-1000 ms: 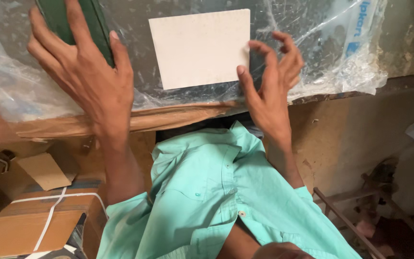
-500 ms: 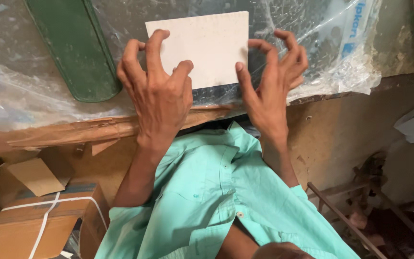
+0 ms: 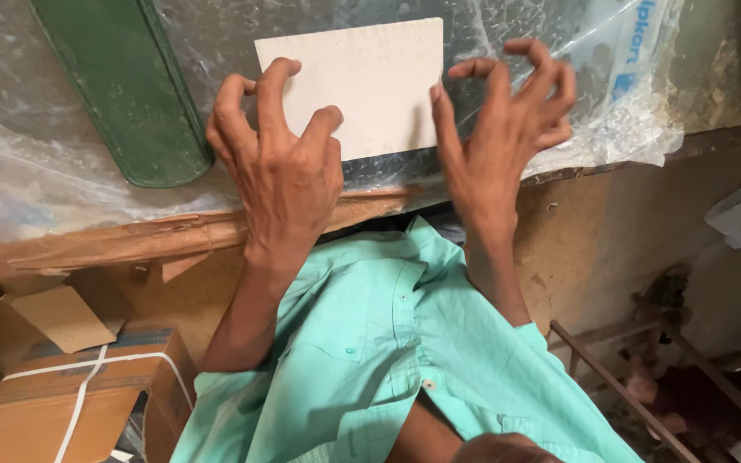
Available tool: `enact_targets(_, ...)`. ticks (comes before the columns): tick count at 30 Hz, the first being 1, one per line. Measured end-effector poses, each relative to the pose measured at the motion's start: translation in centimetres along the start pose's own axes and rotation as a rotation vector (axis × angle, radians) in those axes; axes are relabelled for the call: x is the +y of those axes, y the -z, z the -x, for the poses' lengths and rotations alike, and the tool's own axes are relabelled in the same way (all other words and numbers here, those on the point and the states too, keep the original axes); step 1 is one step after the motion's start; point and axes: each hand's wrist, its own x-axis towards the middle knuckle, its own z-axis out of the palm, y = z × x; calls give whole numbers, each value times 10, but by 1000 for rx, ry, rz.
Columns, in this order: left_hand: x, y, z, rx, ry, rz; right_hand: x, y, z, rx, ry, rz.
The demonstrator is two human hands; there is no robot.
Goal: The person repeatedly folds a small white paper sheet in half, presses the crease with fingers, and unfolds it. The person repeats this folding and unfolding cycle several times on a plastic-covered work surface.
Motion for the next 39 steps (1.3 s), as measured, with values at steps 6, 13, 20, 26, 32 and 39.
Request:
enact_targets(6,1,0,-1,-1,9,12,15,-11,-16,104,118,103)
enact_targets(13,-1,-2,1,2,11,14,17,-14,-17,104,170,81)
enact_targets(20,-1,-4,1,-1,21,16,21,-16,-16,12,141,-68)
enact_targets(26,0,-3,0,-14,37,29,19,-14,-13,97,133,77)
enact_targets(32,0,-5,1,-3,36,18,15,-12,-17,80,143,72)
enact_targets(39,3,-1,-2,-4,49,36,0,6,-16,14,164,-168)
